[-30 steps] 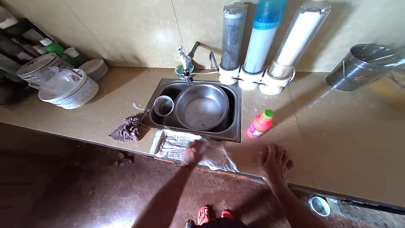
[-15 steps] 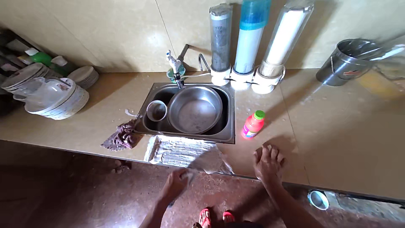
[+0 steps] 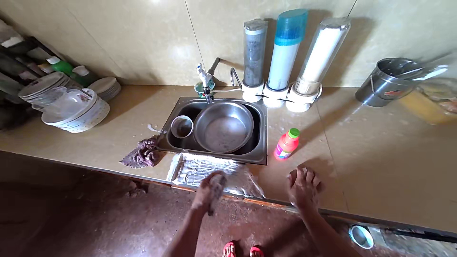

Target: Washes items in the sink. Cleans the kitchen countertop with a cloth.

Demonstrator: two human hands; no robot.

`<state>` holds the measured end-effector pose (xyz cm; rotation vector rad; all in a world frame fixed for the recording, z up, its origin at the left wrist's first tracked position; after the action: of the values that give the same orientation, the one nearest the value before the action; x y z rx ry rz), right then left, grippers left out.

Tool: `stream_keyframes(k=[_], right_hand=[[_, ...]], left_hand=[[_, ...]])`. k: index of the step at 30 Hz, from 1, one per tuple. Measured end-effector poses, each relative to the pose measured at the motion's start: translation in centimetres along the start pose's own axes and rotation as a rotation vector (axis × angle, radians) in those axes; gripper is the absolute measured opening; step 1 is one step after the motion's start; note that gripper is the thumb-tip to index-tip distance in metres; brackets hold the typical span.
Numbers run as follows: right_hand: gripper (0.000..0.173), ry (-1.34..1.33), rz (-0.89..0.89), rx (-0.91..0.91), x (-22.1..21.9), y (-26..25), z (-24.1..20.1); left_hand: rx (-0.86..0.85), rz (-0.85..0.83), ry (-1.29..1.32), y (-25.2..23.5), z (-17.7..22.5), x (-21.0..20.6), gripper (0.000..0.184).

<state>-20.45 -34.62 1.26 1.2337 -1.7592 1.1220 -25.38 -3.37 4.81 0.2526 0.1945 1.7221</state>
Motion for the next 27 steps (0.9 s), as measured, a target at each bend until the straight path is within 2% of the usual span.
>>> stream_keyframes(k=[1, 3, 5, 7, 9, 11, 12, 13, 14, 17, 19, 21, 25, 27], right_hand=[[0.048, 0.004, -0.033, -0.016, 0.1, -0.1, -0.1], [0.048, 0.013, -0.057, -0.037, 0.2, -0.2, -0.2], [0.049, 0.019, -0.085, -0.059, 0.2, -0.4, -0.2], [0.049, 0.017, -0.089, -0.065, 0.1, -0.4, -0.2], [0.049, 0.003, -0.077, -0.052, 0.1, -0.3, -0.2], [0.049, 0.008, -0.082, -0.042, 0.1, -0.3, 0.1], [0.049, 0.011, -0.109, -0.047, 0.1, -0.3, 0.2], [0.051, 0.016, -0.141, -0.055, 0.2, -0.3, 0.2], [0.052, 0.022, -0.154, -0.056, 0.2, -0.3, 0.3], [0.055, 0.006, -0.147, -0.062, 0.0, -0.3, 0.2], [0.056, 0.017, -0.169, -0.083, -0.1, -0.3, 0.2], [0.057, 0.038, -0.195, -0.104, -0.2, -0.3, 0.1], [0.052, 0.031, -0.118, -0.060, -0.1, -0.3, 0.0], [0.053, 0.021, -0.113, -0.046, 0.0, -0.3, 0.1]], left_hand=[[0.002, 0.164, -0.059, -0.8, 1.0, 1.7, 0.031], [0.025, 0.368, -0.467, -2.5, 2.5, 5.2, 0.028], [0.111, 0.365, -0.783, -3.7, 2.6, 6.2, 0.037], [0.144, 0.284, -0.939, -3.9, 1.9, 3.4, 0.046], [0.037, 0.125, -0.970, -3.1, 1.8, -2.8, 0.044], [-0.219, -0.015, -1.021, -2.6, 0.7, -8.1, 0.036], [-0.355, -0.035, -1.057, -2.7, 0.2, -8.9, 0.030], [-0.425, -0.037, -1.089, -3.3, -0.1, -8.3, 0.027], [-0.388, -0.042, -1.118, -4.0, -0.1, -6.4, 0.028], [-0.100, 0.112, -1.158, -6.2, 0.6, 2.3, 0.037], [0.035, 0.230, -1.160, -6.7, 1.0, 5.8, 0.041], [0.021, 0.213, -1.148, -5.9, 1.1, 4.0, 0.042], [-0.285, -0.006, -1.079, -4.0, 0.6, -5.6, 0.032], [-0.386, -0.051, -1.088, -4.8, 0.2, -4.9, 0.029]])
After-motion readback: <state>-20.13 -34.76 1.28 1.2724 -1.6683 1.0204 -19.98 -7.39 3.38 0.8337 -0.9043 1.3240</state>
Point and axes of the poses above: each hand's wrist, its own y-axis away from the middle knuckle, its own x-axis out of the back of the hand, z = x × y, the point moved 4 cm from there along -y, towards the middle knuckle, and after that the axes turned 2 degrees about -z, right-handed, at the moved point
